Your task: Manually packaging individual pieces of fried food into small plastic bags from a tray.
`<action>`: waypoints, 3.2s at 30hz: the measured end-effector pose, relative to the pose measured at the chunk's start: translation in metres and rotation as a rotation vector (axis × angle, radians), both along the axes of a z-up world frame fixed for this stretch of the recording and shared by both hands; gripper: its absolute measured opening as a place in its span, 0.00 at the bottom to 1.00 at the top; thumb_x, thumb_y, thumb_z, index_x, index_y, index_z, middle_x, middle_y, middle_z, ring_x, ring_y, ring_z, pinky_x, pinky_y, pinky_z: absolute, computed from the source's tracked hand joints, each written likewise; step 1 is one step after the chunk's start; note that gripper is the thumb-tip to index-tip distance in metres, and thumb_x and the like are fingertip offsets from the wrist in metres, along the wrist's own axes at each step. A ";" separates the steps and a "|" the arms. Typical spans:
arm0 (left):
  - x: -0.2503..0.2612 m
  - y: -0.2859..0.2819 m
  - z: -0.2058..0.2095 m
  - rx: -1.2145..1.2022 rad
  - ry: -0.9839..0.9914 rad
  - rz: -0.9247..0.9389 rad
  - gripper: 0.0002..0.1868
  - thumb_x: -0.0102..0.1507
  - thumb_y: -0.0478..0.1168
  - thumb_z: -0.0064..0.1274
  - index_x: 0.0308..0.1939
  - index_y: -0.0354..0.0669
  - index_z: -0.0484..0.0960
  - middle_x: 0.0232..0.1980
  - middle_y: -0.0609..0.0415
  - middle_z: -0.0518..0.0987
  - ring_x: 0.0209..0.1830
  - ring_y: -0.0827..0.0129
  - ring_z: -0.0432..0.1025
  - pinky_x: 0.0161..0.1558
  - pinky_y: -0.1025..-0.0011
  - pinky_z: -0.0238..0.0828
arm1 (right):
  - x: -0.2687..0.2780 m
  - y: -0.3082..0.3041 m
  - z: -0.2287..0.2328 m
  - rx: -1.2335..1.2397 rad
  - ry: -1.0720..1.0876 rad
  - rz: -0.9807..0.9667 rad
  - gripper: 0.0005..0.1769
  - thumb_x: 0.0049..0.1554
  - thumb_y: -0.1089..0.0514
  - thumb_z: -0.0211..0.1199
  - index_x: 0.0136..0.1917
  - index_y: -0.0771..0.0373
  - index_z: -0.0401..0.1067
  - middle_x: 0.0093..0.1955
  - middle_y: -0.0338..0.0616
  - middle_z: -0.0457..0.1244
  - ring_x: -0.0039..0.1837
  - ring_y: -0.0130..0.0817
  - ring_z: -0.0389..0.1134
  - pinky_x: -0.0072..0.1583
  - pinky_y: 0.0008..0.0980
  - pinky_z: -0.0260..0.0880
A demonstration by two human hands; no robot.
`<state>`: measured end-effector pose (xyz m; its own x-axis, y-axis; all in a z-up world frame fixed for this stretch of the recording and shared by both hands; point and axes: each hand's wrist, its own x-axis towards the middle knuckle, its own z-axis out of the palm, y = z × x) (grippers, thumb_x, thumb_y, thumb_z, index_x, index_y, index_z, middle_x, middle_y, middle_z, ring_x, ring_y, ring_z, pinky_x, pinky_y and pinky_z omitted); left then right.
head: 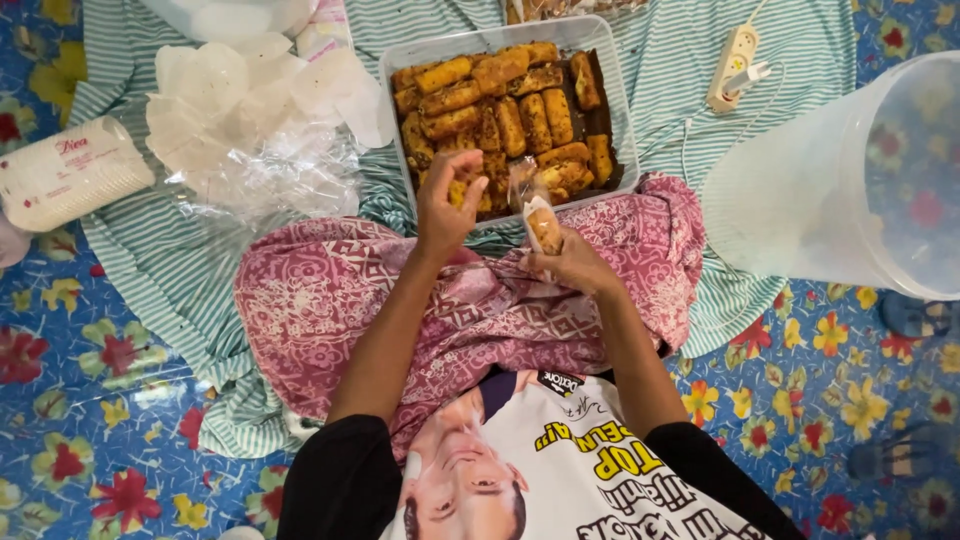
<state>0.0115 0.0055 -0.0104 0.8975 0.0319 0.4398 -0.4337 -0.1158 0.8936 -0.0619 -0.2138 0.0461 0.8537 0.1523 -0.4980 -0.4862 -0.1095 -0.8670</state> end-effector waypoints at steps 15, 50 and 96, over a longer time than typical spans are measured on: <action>-0.015 -0.021 0.009 0.733 -0.514 -0.222 0.21 0.78 0.37 0.31 0.72 0.53 0.73 0.76 0.61 0.70 0.81 0.61 0.55 0.76 0.29 0.26 | 0.006 -0.019 -0.011 -0.064 0.037 0.168 0.23 0.43 0.72 0.72 0.52 0.67 0.72 0.35 0.49 0.65 0.31 0.36 0.70 0.30 0.28 0.69; -0.019 -0.037 -0.020 -0.143 0.387 -0.201 0.10 0.66 0.33 0.58 0.49 0.47 0.90 0.39 0.47 0.87 0.43 0.67 0.81 0.41 0.65 0.80 | -0.003 0.041 -0.033 -0.051 -0.393 -0.265 0.44 0.42 0.67 0.78 0.67 0.63 0.59 0.54 0.50 0.61 0.51 0.33 0.66 0.52 0.33 0.70; -0.015 -0.027 -0.005 0.001 0.241 0.008 0.30 0.64 0.48 0.69 0.65 0.41 0.74 0.50 0.48 0.72 0.51 0.55 0.75 0.57 0.55 0.72 | 0.019 0.043 -0.056 0.308 -0.246 -0.368 0.23 0.65 0.56 0.61 0.72 0.61 0.64 0.56 0.45 0.64 0.54 0.31 0.70 0.52 0.37 0.81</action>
<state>-0.0037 -0.0212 -0.0155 0.9762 0.0392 0.2132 -0.2073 -0.1191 0.9710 -0.0429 -0.1711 -0.0104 0.9640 -0.0716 -0.2559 -0.2229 0.3069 -0.9253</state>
